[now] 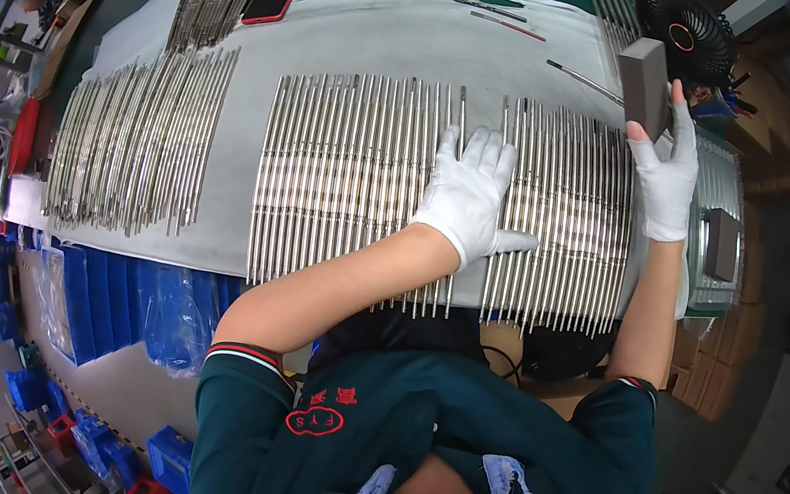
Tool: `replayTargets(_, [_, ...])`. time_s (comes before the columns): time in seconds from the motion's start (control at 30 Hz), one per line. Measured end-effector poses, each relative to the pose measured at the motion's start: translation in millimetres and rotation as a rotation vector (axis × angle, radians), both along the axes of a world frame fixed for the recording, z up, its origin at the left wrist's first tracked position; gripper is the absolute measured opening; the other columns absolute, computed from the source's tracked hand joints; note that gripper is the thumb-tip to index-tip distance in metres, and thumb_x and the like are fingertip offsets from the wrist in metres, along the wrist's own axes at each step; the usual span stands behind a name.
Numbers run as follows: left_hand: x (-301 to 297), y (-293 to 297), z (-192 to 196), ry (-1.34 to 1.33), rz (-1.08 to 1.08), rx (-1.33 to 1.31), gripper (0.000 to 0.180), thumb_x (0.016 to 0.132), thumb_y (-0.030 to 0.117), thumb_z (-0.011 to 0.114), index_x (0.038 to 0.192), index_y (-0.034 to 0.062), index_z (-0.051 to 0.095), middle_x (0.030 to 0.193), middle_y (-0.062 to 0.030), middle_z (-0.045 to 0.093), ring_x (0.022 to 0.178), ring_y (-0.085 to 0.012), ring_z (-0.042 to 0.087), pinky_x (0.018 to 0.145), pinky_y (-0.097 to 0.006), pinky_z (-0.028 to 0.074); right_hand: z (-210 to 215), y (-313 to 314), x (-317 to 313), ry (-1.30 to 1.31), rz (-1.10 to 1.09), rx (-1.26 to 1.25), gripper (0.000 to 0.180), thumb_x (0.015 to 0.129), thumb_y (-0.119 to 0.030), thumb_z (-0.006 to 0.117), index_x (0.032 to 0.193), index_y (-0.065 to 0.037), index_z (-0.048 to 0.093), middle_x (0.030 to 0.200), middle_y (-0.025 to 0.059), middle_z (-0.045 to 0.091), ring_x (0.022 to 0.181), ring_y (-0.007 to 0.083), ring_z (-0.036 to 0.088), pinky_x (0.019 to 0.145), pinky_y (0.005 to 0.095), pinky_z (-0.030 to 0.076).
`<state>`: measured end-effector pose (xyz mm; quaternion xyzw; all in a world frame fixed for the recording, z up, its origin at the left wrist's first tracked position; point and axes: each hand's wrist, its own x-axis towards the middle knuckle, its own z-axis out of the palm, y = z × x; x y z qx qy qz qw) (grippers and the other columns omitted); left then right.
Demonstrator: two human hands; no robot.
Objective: The person is using a sanding block to smooth the surfaces and tips of multiple thin metal rods laid out on a workbench.
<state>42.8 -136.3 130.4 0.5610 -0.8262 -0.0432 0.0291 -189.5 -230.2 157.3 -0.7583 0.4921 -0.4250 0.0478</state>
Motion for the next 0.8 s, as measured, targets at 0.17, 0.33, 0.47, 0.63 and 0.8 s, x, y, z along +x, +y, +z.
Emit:
replayTargets(0.17, [-11, 8, -3, 0.143, -0.085, -0.069, 0.11, 0.073, 0.08, 0.048, 0.141, -0.0051, 0.034, 0.144, -0.0255, 0.037, 0.138, -0.0376, 0.031, 0.112, -0.055, 0.017, -25, 4, -12, -0.568, -0.04, 0.08, 0.066, 0.084, -0.015, 0.074, 0.141, -0.004, 0.043, 0.139, 0.0099, 0.048, 0.123, 0.0185, 0.047, 0.104, 0.0304, 0.037])
replayTargets(0.33, [-49, 10, -4, 0.302, -0.385, -0.011, 0.098, 0.073, 0.077, 0.051, 0.144, 0.0107, 0.038, 0.144, -0.023, 0.038, 0.138, -0.0393, 0.03, 0.111, -0.059, 0.016, -35, -6, -22, -0.671, -0.134, 0.023, 0.062, 0.086, -0.012, 0.071, 0.141, -0.006, 0.043, 0.136, 0.0091, 0.05, 0.121, 0.0181, 0.048, 0.104, 0.0292, 0.037])
replayTargets(0.47, [-57, 14, -9, 0.286, -0.436, 0.0, 0.088, 0.076, 0.074, 0.051, 0.14, 0.0151, 0.045, 0.144, -0.0193, 0.041, 0.137, -0.0391, 0.031, 0.11, -0.06, 0.018, -28, -4, -21, -0.815, -0.121, 0.051, 0.061, 0.087, -0.012, 0.071, 0.141, -0.005, 0.043, 0.133, 0.0083, 0.051, 0.119, 0.0168, 0.048, 0.104, 0.0288, 0.036])
replayTargets(0.63, [-40, 17, -8, 0.262, -0.421, -0.001, 0.082, 0.079, 0.072, 0.049, 0.14, 0.0164, 0.046, 0.145, -0.0187, 0.041, 0.137, -0.039, 0.032, 0.109, -0.062, 0.017, -20, 0, -22, -0.915, -0.227, -0.029, 0.06, 0.091, -0.023, 0.066, 0.139, 0.003, 0.041, 0.131, 0.0094, 0.052, 0.118, 0.0165, 0.049, 0.103, 0.0289, 0.035])
replayTargets(0.8, [-17, 24, -2, 0.164, -0.388, 0.012, 0.079, 0.082, 0.07, 0.046, 0.141, 0.0174, 0.045, 0.146, -0.019, 0.04, 0.137, -0.0392, 0.033, 0.109, -0.064, 0.016, -25, -5, -31, -0.981, -0.233, -0.032, 0.064, 0.093, -0.032, 0.063, 0.138, 0.008, 0.04, 0.13, 0.0123, 0.051, 0.117, 0.0184, 0.049, 0.104, 0.0291, 0.034])
